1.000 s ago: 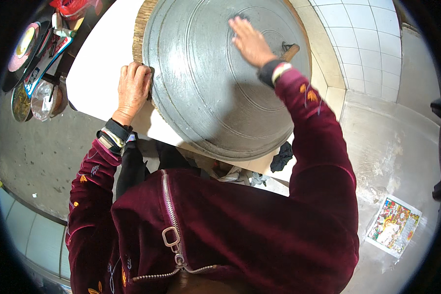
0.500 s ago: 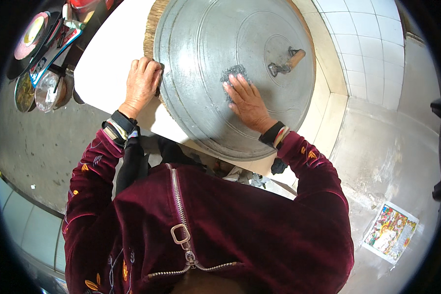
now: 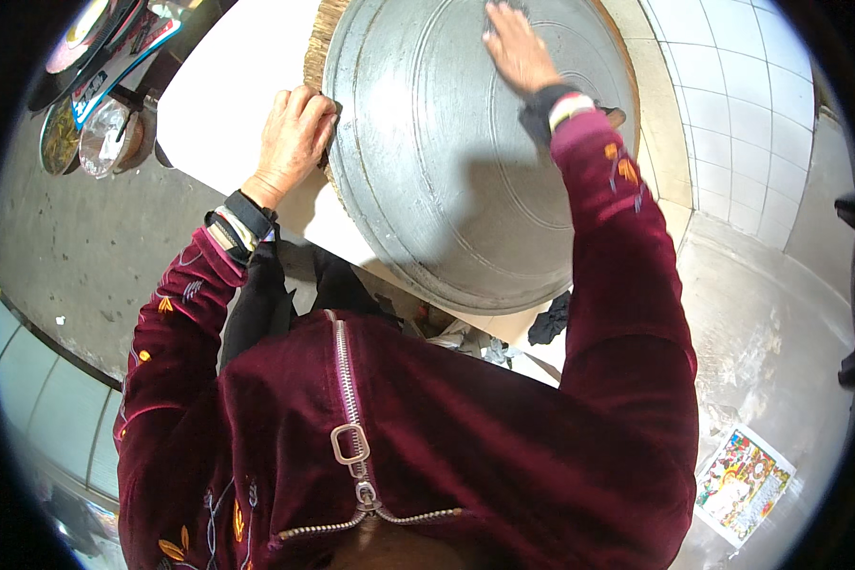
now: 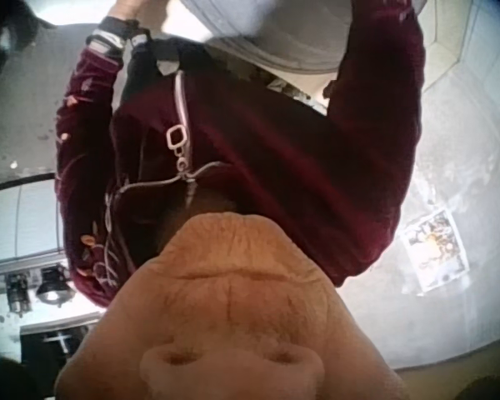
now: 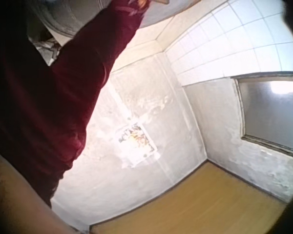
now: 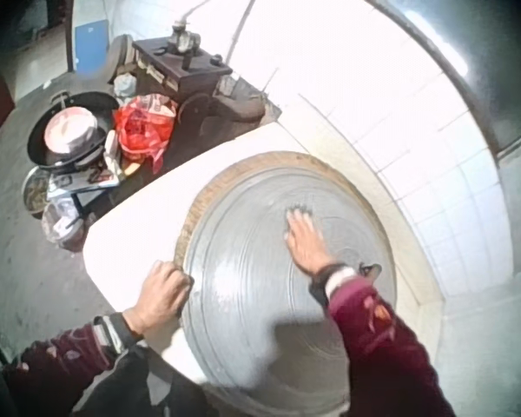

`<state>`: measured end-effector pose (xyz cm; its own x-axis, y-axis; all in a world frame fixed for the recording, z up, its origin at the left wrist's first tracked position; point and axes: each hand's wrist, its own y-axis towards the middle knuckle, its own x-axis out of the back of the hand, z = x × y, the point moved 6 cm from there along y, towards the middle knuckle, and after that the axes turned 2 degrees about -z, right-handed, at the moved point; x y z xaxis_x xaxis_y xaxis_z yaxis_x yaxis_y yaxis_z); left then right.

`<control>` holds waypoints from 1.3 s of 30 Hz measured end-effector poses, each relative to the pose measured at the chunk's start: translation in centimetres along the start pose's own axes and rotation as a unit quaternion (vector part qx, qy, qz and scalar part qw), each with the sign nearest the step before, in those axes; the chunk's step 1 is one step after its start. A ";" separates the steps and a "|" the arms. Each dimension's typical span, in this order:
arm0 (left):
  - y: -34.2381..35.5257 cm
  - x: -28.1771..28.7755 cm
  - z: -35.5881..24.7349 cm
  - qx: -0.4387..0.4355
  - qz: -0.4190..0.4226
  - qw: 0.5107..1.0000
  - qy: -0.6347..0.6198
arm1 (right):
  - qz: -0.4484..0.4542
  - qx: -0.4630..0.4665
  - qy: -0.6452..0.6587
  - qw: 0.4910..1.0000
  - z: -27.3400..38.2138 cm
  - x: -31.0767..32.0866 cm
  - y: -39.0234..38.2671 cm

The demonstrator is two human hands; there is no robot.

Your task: The person scrubs the underside of a large metal lid with a steel wool pad, moving in circular and back-and-forth motions across the surface. The person uses both hands to hold and maneuver the pad while cleaning the lid.

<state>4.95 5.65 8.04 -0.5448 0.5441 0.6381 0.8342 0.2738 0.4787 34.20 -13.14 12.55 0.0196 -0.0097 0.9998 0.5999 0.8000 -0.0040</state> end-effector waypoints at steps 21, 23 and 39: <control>-0.2 -0.2 0.3 -0.011 -0.005 1.000 0.018 | 0.080 -0.093 -0.004 0.992 -5.4 0.3 1.9; -0.3 -0.2 0.3 -0.011 -0.002 1.000 0.017 | 0.023 -0.054 -0.004 0.998 -4.4 0.3 0.2; 0.2 0.4 -0.1 -0.024 -0.005 1.000 -0.002 | 0.023 -0.076 -0.037 0.996 -3.3 0.8 -9.4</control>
<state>4.92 5.80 8.46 -0.5528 0.5452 0.6302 0.8234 0.2412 0.5136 31.22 -22.68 13.30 -0.0051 0.0730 0.9973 0.7147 0.6978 -0.0474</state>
